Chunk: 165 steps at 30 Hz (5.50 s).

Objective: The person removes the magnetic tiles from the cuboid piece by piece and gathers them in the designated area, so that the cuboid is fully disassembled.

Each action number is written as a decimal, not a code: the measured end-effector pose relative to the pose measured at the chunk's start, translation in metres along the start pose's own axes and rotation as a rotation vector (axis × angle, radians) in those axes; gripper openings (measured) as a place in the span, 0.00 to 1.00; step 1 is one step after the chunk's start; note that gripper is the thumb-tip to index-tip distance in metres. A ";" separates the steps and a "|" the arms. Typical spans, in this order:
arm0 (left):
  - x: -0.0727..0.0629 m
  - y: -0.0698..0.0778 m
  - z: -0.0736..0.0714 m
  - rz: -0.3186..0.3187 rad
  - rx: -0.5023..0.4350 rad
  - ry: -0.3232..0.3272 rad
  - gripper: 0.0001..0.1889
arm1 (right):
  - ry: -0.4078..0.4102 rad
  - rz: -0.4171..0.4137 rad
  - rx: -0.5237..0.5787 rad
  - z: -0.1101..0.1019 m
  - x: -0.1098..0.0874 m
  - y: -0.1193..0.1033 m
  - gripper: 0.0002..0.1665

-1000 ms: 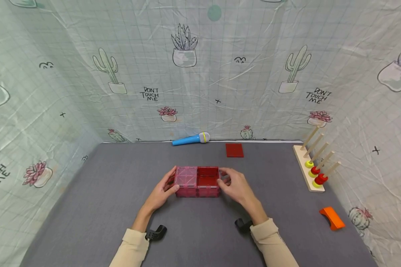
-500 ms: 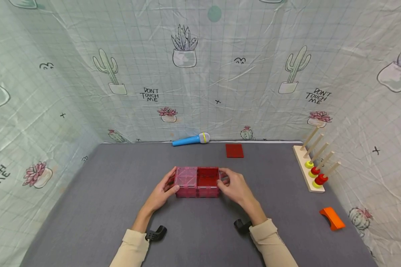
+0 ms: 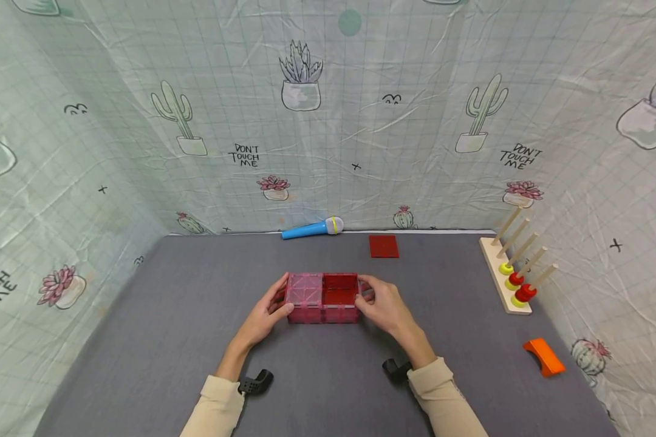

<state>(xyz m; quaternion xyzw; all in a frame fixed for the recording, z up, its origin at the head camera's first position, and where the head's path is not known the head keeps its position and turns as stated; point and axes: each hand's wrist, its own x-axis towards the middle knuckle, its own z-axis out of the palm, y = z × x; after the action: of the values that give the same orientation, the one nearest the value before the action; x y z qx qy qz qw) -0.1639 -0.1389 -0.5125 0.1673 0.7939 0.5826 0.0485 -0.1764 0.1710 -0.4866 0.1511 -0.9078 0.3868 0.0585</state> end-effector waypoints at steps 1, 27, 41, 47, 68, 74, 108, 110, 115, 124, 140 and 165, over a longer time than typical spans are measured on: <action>0.001 -0.004 0.001 -0.003 0.003 0.001 0.39 | 0.001 -0.002 -0.001 0.000 0.000 0.000 0.26; 0.007 -0.039 0.005 0.024 0.009 0.033 0.39 | 0.024 0.036 -0.011 -0.003 -0.006 0.005 0.26; 0.008 -0.040 0.004 0.004 0.007 0.037 0.39 | 0.009 -0.005 -0.106 -0.006 -0.008 0.009 0.28; 0.008 -0.040 0.004 0.018 0.011 0.039 0.39 | -0.041 -0.011 -0.107 -0.008 -0.010 0.008 0.34; 0.008 -0.042 0.004 0.022 -0.002 0.034 0.39 | -0.084 0.091 -0.113 -0.013 -0.009 0.013 0.36; 0.007 -0.040 0.004 0.028 -0.021 0.028 0.39 | -0.075 0.084 -0.127 -0.017 -0.010 0.014 0.33; 0.000 0.000 -0.002 0.026 -0.011 -0.020 0.39 | 0.028 0.142 -0.149 -0.028 -0.005 0.029 0.13; 0.000 0.000 -0.002 0.024 -0.008 -0.019 0.39 | 0.048 0.138 -0.148 -0.029 -0.004 0.031 0.13; 0.000 0.001 -0.002 0.016 -0.005 -0.020 0.39 | 0.074 0.148 -0.138 -0.035 -0.004 0.034 0.13; -0.002 0.002 -0.002 0.004 0.010 -0.015 0.39 | 0.100 0.153 -0.093 -0.040 -0.001 0.042 0.15; -0.002 0.002 -0.001 0.015 0.005 -0.015 0.39 | 0.209 0.173 -0.073 -0.053 0.016 0.067 0.13; -0.003 0.002 0.001 0.006 0.000 -0.001 0.39 | 0.297 0.325 -0.059 -0.076 0.040 0.104 0.19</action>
<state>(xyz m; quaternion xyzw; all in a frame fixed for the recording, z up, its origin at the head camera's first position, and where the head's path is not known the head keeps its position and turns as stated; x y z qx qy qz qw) -0.1605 -0.1381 -0.5114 0.1701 0.7934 0.5825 0.0473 -0.2489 0.2850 -0.4961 -0.0576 -0.9126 0.3823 0.1330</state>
